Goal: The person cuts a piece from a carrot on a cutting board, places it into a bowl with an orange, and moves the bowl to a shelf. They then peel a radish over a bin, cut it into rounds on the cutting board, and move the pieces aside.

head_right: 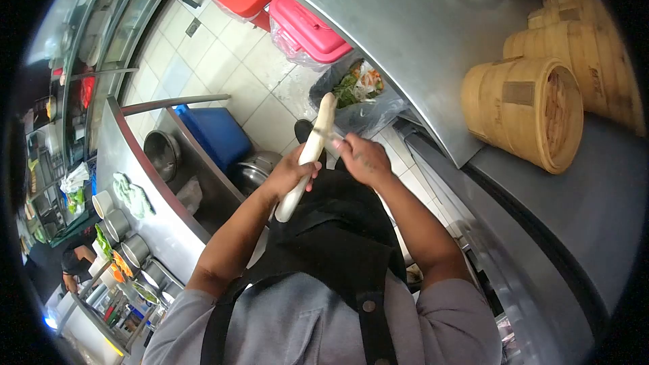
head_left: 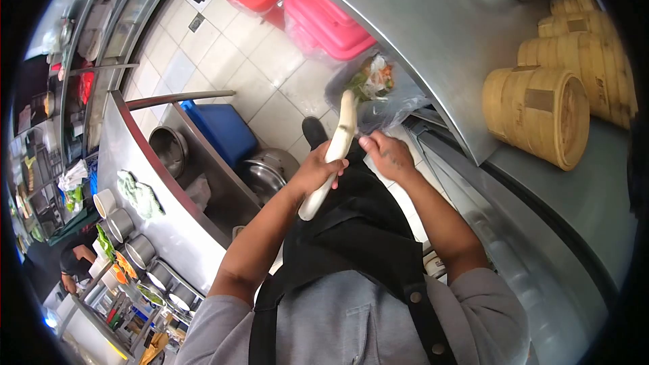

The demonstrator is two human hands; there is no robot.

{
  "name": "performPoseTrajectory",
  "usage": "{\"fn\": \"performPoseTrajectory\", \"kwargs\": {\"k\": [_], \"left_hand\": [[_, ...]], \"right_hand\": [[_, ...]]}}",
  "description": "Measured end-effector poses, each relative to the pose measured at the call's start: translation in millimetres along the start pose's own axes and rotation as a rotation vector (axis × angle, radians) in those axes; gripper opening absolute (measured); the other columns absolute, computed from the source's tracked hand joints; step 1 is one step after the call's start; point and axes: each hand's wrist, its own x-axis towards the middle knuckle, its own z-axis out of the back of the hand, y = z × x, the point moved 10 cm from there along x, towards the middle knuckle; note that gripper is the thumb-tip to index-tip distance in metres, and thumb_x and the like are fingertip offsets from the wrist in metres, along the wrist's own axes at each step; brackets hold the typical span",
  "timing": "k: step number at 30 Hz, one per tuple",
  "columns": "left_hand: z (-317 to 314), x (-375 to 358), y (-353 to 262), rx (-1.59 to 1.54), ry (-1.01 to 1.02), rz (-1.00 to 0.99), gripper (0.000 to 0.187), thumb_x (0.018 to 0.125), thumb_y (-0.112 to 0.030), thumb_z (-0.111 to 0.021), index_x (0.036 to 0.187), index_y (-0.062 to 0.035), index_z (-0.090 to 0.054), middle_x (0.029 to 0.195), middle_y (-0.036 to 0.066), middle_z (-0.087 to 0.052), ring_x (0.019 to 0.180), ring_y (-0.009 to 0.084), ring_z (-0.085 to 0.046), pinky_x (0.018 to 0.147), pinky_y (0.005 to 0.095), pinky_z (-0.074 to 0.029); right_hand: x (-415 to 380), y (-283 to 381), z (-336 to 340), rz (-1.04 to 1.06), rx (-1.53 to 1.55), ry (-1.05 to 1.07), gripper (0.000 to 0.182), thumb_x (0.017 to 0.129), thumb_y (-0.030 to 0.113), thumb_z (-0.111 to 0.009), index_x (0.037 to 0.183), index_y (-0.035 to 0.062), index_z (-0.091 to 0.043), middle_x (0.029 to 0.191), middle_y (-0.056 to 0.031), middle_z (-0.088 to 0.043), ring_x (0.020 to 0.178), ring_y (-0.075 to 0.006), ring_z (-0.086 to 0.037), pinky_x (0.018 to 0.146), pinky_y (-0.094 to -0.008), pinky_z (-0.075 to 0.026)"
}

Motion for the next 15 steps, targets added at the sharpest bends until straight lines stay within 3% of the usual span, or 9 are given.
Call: {"fn": "performPoseTrajectory", "kwargs": {"k": [2, 7, 11, 12, 15], "left_hand": [[-5, 3, -6, -0.108, 0.012, -0.002, 0.045, 0.087, -0.008, -0.067, 0.129, -0.0046, -0.05, 0.076, 0.004, -0.057, 0.051, 0.0139, -0.054, 0.049, 0.0281, -0.048], [-14, 11, -18, -0.123, 0.065, -0.038, 0.047, 0.085, -0.006, -0.065, 0.13, -0.0044, -0.05, 0.079, 0.005, -0.058, 0.054, 0.0143, -0.056, 0.051, 0.0282, -0.049], [-4, 19, -29, -0.061, 0.062, -0.101, 0.051, 0.081, -0.003, -0.063, 0.13, -0.0037, -0.05, 0.082, 0.006, -0.06, 0.061, 0.0142, -0.058, 0.053, 0.028, -0.05], [-5, 16, -35, -0.066, 0.062, -0.08, 0.063, 0.082, -0.002, -0.064, 0.142, -0.0065, -0.044, 0.08, 0.006, -0.058, 0.053, 0.0142, -0.055, 0.052, 0.027, -0.048], [-7, 9, -32, 0.05, 0.123, -0.053, 0.062, 0.079, 0.0, -0.065, 0.138, -0.0032, -0.046, 0.085, 0.006, -0.06, 0.063, 0.0138, -0.058, 0.054, 0.0284, -0.05]], "right_hand": [[-12, 16, -5, 0.051, -0.008, 0.029, 0.045, 0.101, 0.048, -0.048, 0.094, 0.0053, -0.062, 0.086, -0.0205, -0.07, 0.086, -0.0423, -0.067, 0.078, -0.0514, -0.051], [5, 12, 6, 0.065, -0.051, 0.009, 0.043, 0.103, 0.044, -0.045, 0.089, 0.0059, -0.059, 0.081, -0.019, -0.068, 0.081, -0.0421, -0.066, 0.073, -0.0501, -0.049], [38, -8, 1, 0.049, -0.018, 0.01, 0.051, 0.103, 0.051, -0.04, 0.098, 0.0061, -0.063, 0.09, -0.0225, -0.069, 0.09, -0.0455, -0.065, 0.081, -0.053, -0.049], [49, -19, -1, 0.02, 0.002, -0.026, 0.054, 0.102, 0.053, -0.038, 0.1, 0.0065, -0.064, 0.094, -0.023, -0.069, 0.093, -0.0456, -0.065, 0.082, -0.0533, -0.049], [91, -72, -8, -0.154, 0.026, -0.044, 0.063, 0.101, 0.06, -0.032, 0.107, 0.0076, -0.067, 0.105, -0.0229, -0.069, 0.103, -0.044, -0.064, 0.088, -0.0523, -0.048]]}}
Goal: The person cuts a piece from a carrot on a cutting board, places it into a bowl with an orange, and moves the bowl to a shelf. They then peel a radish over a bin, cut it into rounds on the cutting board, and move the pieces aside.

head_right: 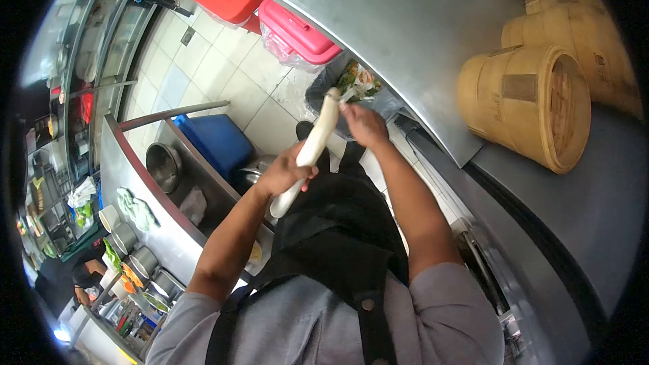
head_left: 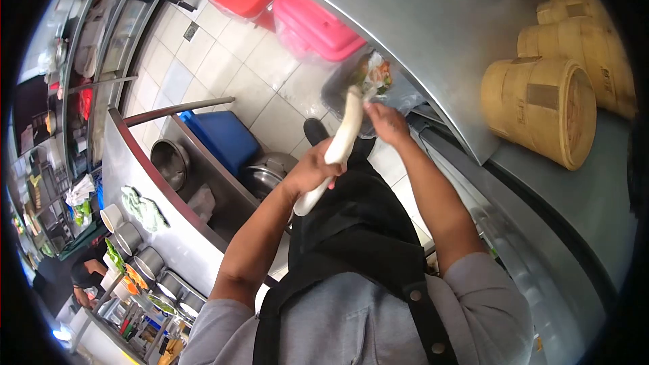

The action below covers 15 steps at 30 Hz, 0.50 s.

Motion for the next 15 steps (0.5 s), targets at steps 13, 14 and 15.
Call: {"fn": "performPoseTrajectory", "kwargs": {"k": [13, 14, 15], "left_hand": [[4, 15, 47, 0.011, 0.092, 0.004, 0.047, 0.084, -0.008, -0.071, 0.125, -0.0028, -0.049, 0.087, 0.007, -0.062, 0.07, 0.0154, -0.066, 0.059, 0.028, -0.051], [2, 18, 41, 0.009, 0.093, 0.0, 0.047, 0.084, -0.008, -0.071, 0.125, -0.0028, -0.049, 0.087, 0.007, -0.062, 0.07, 0.0154, -0.066, 0.059, 0.028, -0.051], [3, 21, 44, 0.018, 0.044, 0.086, 0.047, 0.085, -0.01, -0.071, 0.126, -0.0031, -0.049, 0.085, 0.007, -0.062, 0.068, 0.0152, -0.065, 0.057, 0.0283, -0.051]], "right_hand": [[19, -24, -56, -0.296, 1.093, 0.207, 0.037, 0.087, 0.044, -0.072, 0.101, 0.0121, -0.061, 0.071, 0.0039, -0.055, 0.045, -0.0044, -0.041, 0.038, -0.0227, -0.03], [15, -21, -56, -0.288, 1.053, 0.186, 0.034, 0.089, 0.043, -0.07, 0.098, 0.0117, -0.06, 0.069, 0.0067, -0.052, 0.046, -0.0027, -0.041, 0.038, -0.0216, -0.03], [13, -17, -55, -0.288, 1.051, 0.186, 0.034, 0.089, 0.043, -0.07, 0.098, 0.0117, -0.06, 0.069, 0.0067, -0.052, 0.046, -0.0027, -0.041, 0.038, -0.0216, -0.03]]}}
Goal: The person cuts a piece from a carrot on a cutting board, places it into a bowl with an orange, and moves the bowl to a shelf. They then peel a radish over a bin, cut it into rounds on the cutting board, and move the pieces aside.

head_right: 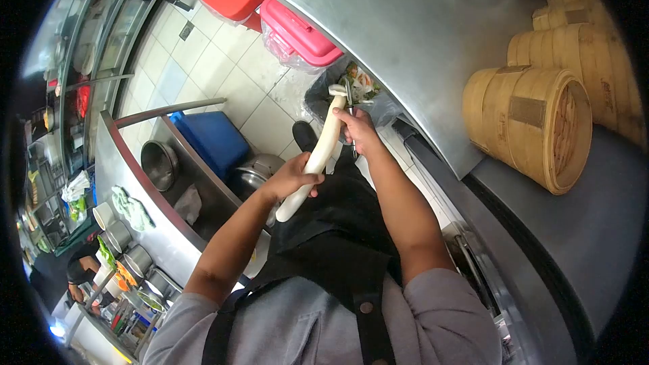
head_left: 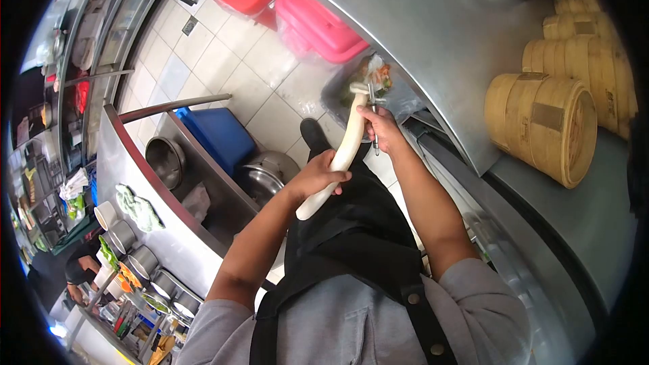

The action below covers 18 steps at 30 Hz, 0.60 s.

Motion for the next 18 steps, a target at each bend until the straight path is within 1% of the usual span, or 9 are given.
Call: {"fn": "performPoseTrajectory", "kwargs": {"k": [1, 2, 3, 5, 7, 9, 11, 14, 18], "left_hand": [[1, 2, 5, 0.005, -0.05, 0.088, 0.046, 0.086, -0.011, -0.071, 0.126, -0.0034, -0.049, 0.083, 0.007, -0.062, 0.066, 0.015, -0.065, 0.055, 0.0286, -0.051], [-3, 5, 6, 0.004, -0.052, 0.088, 0.046, 0.086, -0.011, -0.071, 0.126, -0.0034, -0.049, 0.083, 0.007, -0.062, 0.066, 0.015, -0.065, 0.055, 0.0286, -0.051], [-2, 9, 2, -0.018, -0.1, 0.035, 0.043, 0.087, -0.013, -0.069, 0.125, -0.0031, -0.05, 0.084, 0.008, -0.062, 0.063, 0.0156, -0.064, 0.055, 0.0286, -0.052], [4, 11, -6, -0.036, -0.143, -0.017, 0.04, 0.089, -0.014, -0.068, 0.123, -0.0029, -0.05, 0.084, 0.008, -0.063, 0.06, 0.0162, -0.063, 0.054, 0.0287, -0.053], [8, 11, -8, -0.086, -0.151, 0.078, 0.038, 0.089, -0.015, -0.067, 0.122, -0.0035, -0.051, 0.079, 0.007, -0.06, 0.057, 0.0153, -0.061, 0.052, 0.0285, -0.052], [12, 12, -9, -0.091, -0.168, 0.059, 0.035, 0.09, -0.015, -0.066, 0.12, -0.0049, -0.053, 0.076, 0.005, -0.058, 0.058, 0.0141, -0.059, 0.051, 0.0286, -0.051], [17, 15, -15, -0.004, -0.152, 0.007, 0.04, 0.088, -0.013, -0.069, 0.124, -0.0045, -0.055, 0.078, 0.003, -0.059, 0.061, 0.0121, -0.058, 0.05, 0.0281, -0.051], [8, 12, -17, -0.025, -0.104, -0.083, 0.045, 0.087, -0.012, -0.069, 0.128, -0.0037, -0.053, 0.078, 0.002, -0.058, 0.062, 0.0112, -0.056, 0.051, 0.0272, -0.049], [7, 2, -9, -0.004, -0.087, -0.056, 0.05, 0.087, -0.011, -0.07, 0.132, -0.0034, -0.052, 0.079, 0.002, -0.058, 0.062, 0.0106, -0.055, 0.051, 0.0259, -0.048]], "right_hand": [[-3, 5, 0, 0.035, -0.118, -0.035, 0.038, 0.09, 0.045, -0.068, 0.1, 0.0093, -0.06, 0.072, 0.0011, -0.057, 0.049, -0.0093, -0.048, 0.042, -0.0278, -0.036], [-4, 9, 1, 0.071, -0.235, -0.069, 0.041, 0.091, 0.047, -0.066, 0.101, 0.0069, -0.06, 0.076, -0.0045, -0.062, 0.052, -0.0158, -0.055, 0.046, -0.034, -0.042], [-6, 8, 0, 0.07, -0.234, -0.067, 0.041, 0.091, 0.047, -0.066, 0.101, 0.0069, -0.06, 0.076, -0.0045, -0.062, 0.052, -0.0158, -0.055, 0.046, -0.034, -0.042], [-26, 42, -2, 0.436, -0.8, -0.258, 0.049, 0.098, 0.051, -0.052, 0.102, 0.0028, -0.059, 0.085, -0.0146, -0.069, 0.074, -0.0351, -0.067, 0.069, -0.0474, -0.05], [-56, 48, -11, 0.446, -0.909, -0.21, 0.048, 0.1, 0.05, -0.049, 0.1, 0.0034, -0.059, 0.087, -0.0165, -0.069, 0.078, -0.0379, -0.066, 0.073, -0.0488, -0.05], [-90, 57, -32, 0.461, -1.125, -0.096, 0.046, 0.103, 0.048, -0.041, 0.097, 0.0046, -0.058, 0.09, -0.0202, -0.069, 0.087, -0.0434, -0.065, 0.08, -0.0516, -0.048], [-99, 61, -32, 0.452, -1.143, -0.076, 0.044, 0.104, 0.045, -0.041, 0.097, 0.0054, -0.058, 0.089, -0.0207, -0.068, 0.087, -0.0436, -0.065, 0.079, -0.0527, -0.048], [-84, 62, -16, 0.345, -1.215, -0.041, 0.049, 0.103, 0.049, -0.039, 0.101, 0.0045, -0.061, 0.097, -0.0241, -0.069, 0.094, -0.0459, -0.064, 0.086, -0.0555, -0.046], [-21, 47, 24, 0.279, -1.154, -0.13, 0.055, 0.103, 0.052, -0.035, 0.108, 0.0057, -0.064, 0.104, -0.0269, -0.068, 0.102, -0.0453, -0.063, 0.092, -0.0546, -0.046]]}}
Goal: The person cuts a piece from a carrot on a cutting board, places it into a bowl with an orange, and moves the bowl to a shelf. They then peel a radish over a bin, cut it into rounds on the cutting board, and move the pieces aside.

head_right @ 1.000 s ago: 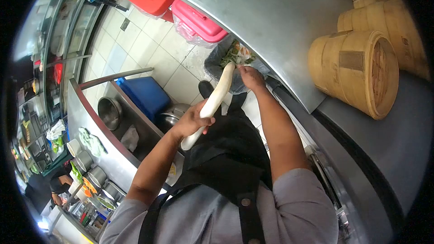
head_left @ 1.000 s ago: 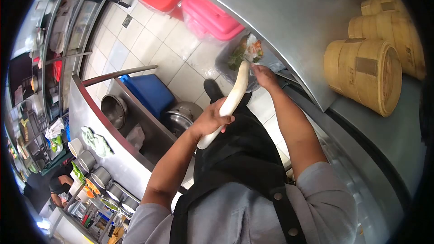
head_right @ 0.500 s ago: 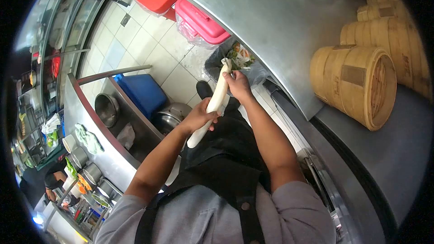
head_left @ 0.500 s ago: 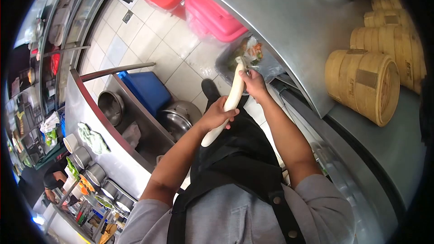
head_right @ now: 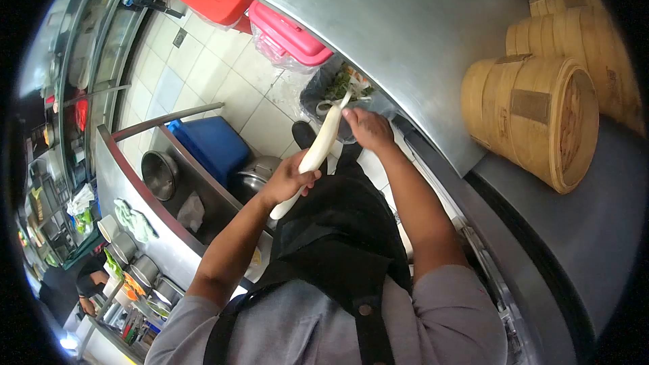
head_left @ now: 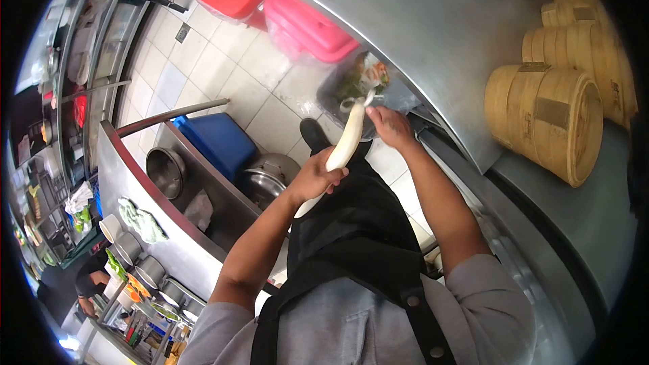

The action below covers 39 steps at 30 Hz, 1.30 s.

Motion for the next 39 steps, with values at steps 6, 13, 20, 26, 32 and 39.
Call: {"fn": "performPoseTrajectory", "kwargs": {"k": [6, 13, 20, 26, 32, 39], "left_hand": [[1, -10, 9, 0.046, -0.012, 0.038, 0.053, 0.084, -0.008, -0.072, 0.132, -0.0035, -0.05, 0.078, 0.002, -0.057, 0.06, 0.011, -0.055, 0.052, 0.0266, -0.048], [13, 31, 16, -0.193, -0.053, 0.056, 0.048, 0.075, 0.005, -0.068, 0.116, -0.0051, -0.047, 0.081, 0.007, -0.06, 0.059, 0.017, -0.061, 0.053, 0.0325, -0.054], [-3, 37, 0, -0.26, -0.013, 0.096, 0.064, 0.076, 0.006, -0.065, 0.136, -0.0064, -0.044, 0.082, 0.005, -0.058, 0.059, 0.0159, -0.059, 0.052, 0.0313, -0.053], [-21, 16, -15, -0.186, 0.127, -0.001, 0.085, 0.073, 0.009, -0.061, 0.151, -0.0121, -0.035, 0.082, 0.006, -0.056, 0.058, 0.0143, -0.057, 0.05, 0.0292, -0.049], [1, -15, 0, -0.091, -0.01, 0.077, 0.076, 0.079, -0.001, -0.073, 0.147, -0.0097, -0.038, 0.087, 0.006, -0.063, 0.057, 0.0131, -0.062, 0.052, 0.0304, -0.055], [29, -55, 8, -0.296, -0.065, -0.033, 0.069, 0.078, -0.005, -0.069, 0.143, -0.0079, -0.044, 0.083, 0.005, -0.061, 0.054, 0.013, -0.06, 0.047, 0.0282, -0.053]], "right_hand": [[42, -65, -8, -0.255, -0.018, -0.104, 0.067, 0.1, 0.058, -0.034, 0.115, 0.0005, -0.065, 0.113, -0.0279, -0.067, 0.11, -0.0444, -0.062, 0.097, -0.0516, -0.046], [-51, 39, -20, 0.017, 0.086, 0.03, 0.053, 0.101, 0.052, -0.042, 0.099, 0.0042, -0.063, 0.093, -0.0234, -0.069, 0.092, -0.0431, -0.066, 0.082, -0.0514, -0.05], [-75, 66, -5, 0.129, 0.052, 0.04, 0.046, 0.103, 0.046, -0.041, 0.1, 0.0058, -0.062, 0.087, -0.021, -0.069, 0.087, -0.0443, -0.066, 0.08, -0.0528, -0.049], [11, -35, -17, -0.134, 0.074, -0.03, 0.064, 0.101, 0.057, -0.031, 0.106, 0.0048, -0.066, 0.107, -0.0235, -0.068, 0.104, -0.0446, -0.063, 0.091, -0.0527, -0.047], [72, -127, -59, -0.244, 0.019, -0.123, 0.059, 0.096, 0.048, -0.047, 0.122, -0.0019, -0.063, 0.127, -0.0291, -0.06, 0.123, -0.0449, -0.054, 0.1, -0.053, -0.043], [45, -98, -71, -0.135, 0.505, -0.22, 0.027, 0.1, 0.029, -0.054, 0.106, 0.0027, -0.054, 0.096, -0.0237, -0.064, 0.087, -0.0389, -0.064, 0.08, -0.0473, -0.049]]}}
